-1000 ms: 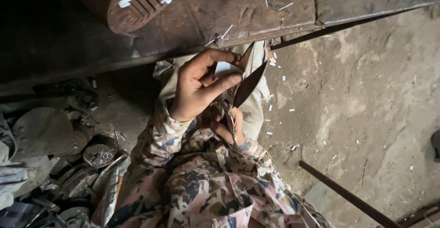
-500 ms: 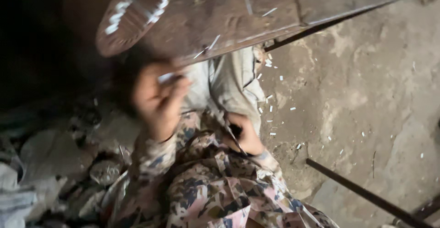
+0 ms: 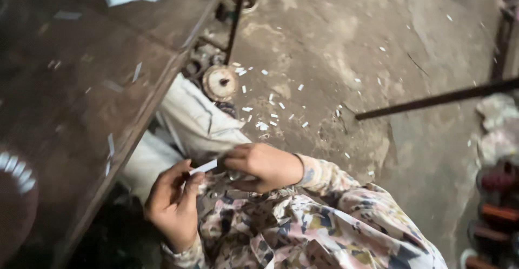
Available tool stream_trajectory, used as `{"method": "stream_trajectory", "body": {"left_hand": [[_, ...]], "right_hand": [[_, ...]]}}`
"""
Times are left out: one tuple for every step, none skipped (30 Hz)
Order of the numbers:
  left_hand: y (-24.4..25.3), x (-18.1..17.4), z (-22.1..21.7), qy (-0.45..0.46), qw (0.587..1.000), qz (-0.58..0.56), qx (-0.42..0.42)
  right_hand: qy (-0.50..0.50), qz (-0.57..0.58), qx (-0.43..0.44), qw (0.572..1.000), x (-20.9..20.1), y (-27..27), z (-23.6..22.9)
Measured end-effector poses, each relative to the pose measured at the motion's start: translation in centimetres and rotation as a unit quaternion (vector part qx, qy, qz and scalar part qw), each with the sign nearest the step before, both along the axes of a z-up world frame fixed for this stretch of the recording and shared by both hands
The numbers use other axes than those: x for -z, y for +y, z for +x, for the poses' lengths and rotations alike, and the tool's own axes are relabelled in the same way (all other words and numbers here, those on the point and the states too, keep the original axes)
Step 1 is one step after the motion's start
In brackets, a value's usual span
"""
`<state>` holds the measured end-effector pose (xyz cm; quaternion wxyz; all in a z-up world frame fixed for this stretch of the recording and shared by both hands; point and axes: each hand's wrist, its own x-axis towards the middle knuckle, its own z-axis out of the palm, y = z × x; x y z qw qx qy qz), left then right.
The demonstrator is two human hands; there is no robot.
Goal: The person cuts small white rectangular pieces with scissors and inserts them into slots on a brown circular motor stator. The person repeats this process, filling the stator slots with the cut pieces.
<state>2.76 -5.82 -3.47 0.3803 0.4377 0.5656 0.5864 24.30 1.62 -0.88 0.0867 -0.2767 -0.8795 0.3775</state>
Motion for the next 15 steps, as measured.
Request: {"method": "stream_trajectory", "body": {"left_hand": [[0.1,0.2,0.5,-0.058,0.998,-0.008,0.005],[0.5,0.5,0.6,-0.115,0.993,-0.017,0.004],[0.8,0.7,0.5,-0.087,0.996,0.001,0.021],[0.8,0.7,0.4,-0.059,0.998,0.019,0.032],[0.9,0.8,0.4,-0.031,0.998,0.038,0.043],[0.9,0.9,0.5,-0.031,0.998,0.042,0.03],[0.9,1.0,0.5,-0.032,0.998,0.046,0.017],[0.9,1.0,0.5,-0.032,0.998,0.049,0.001],[0.9,1.0,0.5,-0.036,0.998,0.048,-0.003],[1.0,0.9,0.5,-0.039,0.998,0.047,-0.01],[1.0,0.9,0.5,-0.043,0.998,0.047,-0.016],[1.1,0.9,0.4,-0.011,0.998,0.054,-0.019],[1.3,0.8,0.2,0.02,0.998,0.061,-0.022],[1.5,0.8,0.1,0.051,0.996,0.068,-0.023],[1.6,0.8,0.0,0.071,0.993,0.088,-0.023]], "right_hand": [[0.086,-0.04,0.072,0.993,-0.4,-0.2,-0.4],[0.173,-0.078,0.135,0.972,-0.7,-0.4,-1.0],[0.26,-0.114,0.194,0.939,-0.9,-0.6,-1.6],[0.279,-0.092,0.216,0.931,-1.0,-0.5,-2.1],[0.296,-0.071,0.237,0.922,-1.0,-0.3,-2.7],[0.313,-0.053,0.255,0.913,-0.9,-0.2,-3.1],[0.32,-0.033,0.264,0.909,-0.8,0.0,-3.4],[0.325,-0.015,0.27,0.906,-0.8,0.2,-3.6],[0.331,0.003,0.275,0.903,-0.7,0.3,-3.7],[0.331,0.008,0.268,0.905,-0.8,0.5,-3.7],[0.332,0.014,0.26,0.907,-0.9,0.6,-3.8],[0.331,0.021,0.253,0.909,-1.1,0.8,-3.7],[0.33,0.023,0.24,0.912,-1.3,1.0,-3.7],[0.329,0.027,0.23,0.916,-1.5,1.2,-3.6],[0.327,0.03,0.219,0.919,-1.7,1.3,-3.6]]}}
